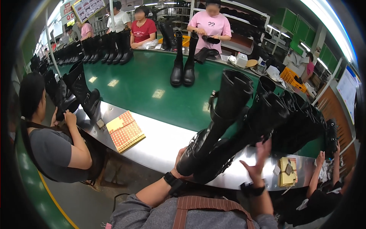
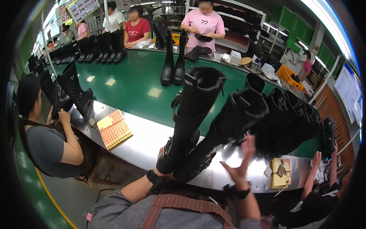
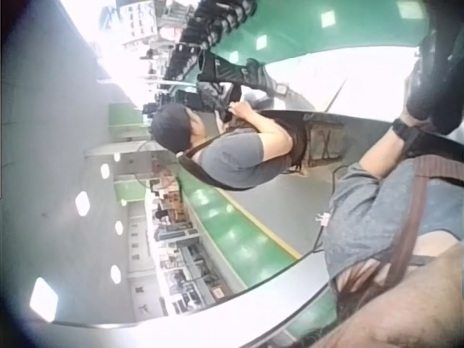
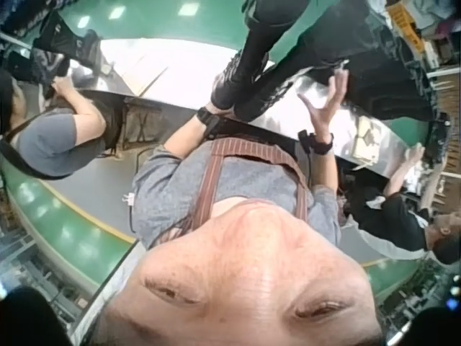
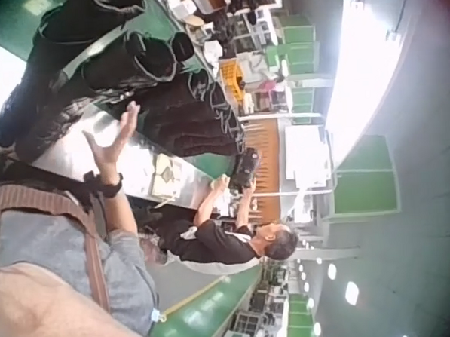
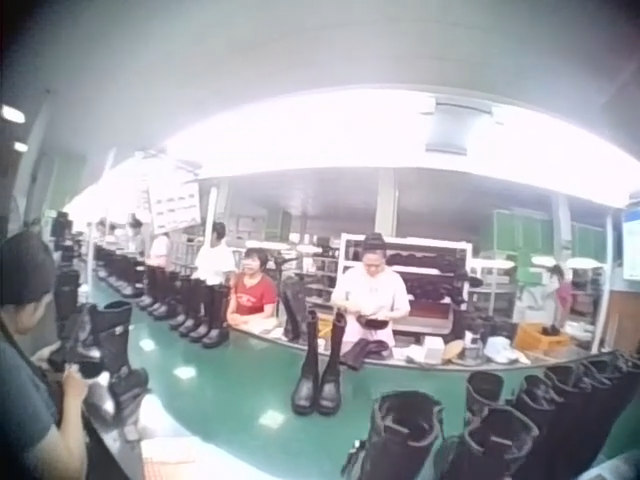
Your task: Inspecting and finishing black boots on a shoe manufacturing assembly line.
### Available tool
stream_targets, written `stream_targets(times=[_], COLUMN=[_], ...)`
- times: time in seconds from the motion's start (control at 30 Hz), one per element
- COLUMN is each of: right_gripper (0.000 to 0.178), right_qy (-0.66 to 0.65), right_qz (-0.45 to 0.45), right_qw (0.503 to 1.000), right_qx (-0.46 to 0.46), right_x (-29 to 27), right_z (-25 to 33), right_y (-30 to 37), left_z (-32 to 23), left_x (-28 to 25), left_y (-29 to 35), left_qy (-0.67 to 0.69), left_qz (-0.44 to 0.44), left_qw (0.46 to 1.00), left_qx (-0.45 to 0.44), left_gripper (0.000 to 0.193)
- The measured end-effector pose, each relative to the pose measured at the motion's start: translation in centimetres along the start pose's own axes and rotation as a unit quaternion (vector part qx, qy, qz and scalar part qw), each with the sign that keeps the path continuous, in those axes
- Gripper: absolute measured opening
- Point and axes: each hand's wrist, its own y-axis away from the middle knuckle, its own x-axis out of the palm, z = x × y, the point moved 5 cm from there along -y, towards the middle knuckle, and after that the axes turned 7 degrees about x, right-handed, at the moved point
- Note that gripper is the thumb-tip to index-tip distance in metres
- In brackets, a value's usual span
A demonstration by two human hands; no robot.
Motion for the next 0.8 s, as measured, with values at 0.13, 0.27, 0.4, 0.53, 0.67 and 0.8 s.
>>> stream_targets(times=[0.13,0.27,0.4,0.53,0.67,0.8], right_gripper=[0.088,0.056,0.046,0.078,0.046,0.033], right_qy=[0.011,-0.060,-0.268,-0.303,-0.067,0.005], right_qz=[0.032,0.250,0.384,0.326,0.326,0.250], right_qw=[0.996,0.949,0.866,0.876,0.942,0.966], right_qx=[-0.085,-0.184,-0.177,-0.188,-0.033,-0.066], right_x=[-9.5,-9.2,-5.9,-4.8,-2.0,2.1], right_z=[2.0,6.0,9.9,10.9,7.4,5.1], right_y=[-7.9,-13.5,-15.3,-16.4,-20.6,-27.2], left_z=[-0.4,-0.6,-1.0,-1.4,-2.4,-5.4], left_x=[-1.5,-3.7,-4.7,-3.0,-1.0,-1.9], left_y=[0.4,0.6,0.9,-0.1,-4.2,-6.5], left_qy=[-0.007,0.011,0.064,0.078,-0.083,0.036], left_qz=[-0.040,-0.066,-0.055,-0.027,0.006,-0.012], left_qw=[0.995,0.979,0.965,0.962,0.984,0.988], left_qx=[-0.087,-0.193,-0.250,-0.262,-0.160,-0.152], left_gripper=[0.048,0.042,0.037,0.039,0.044,0.047])
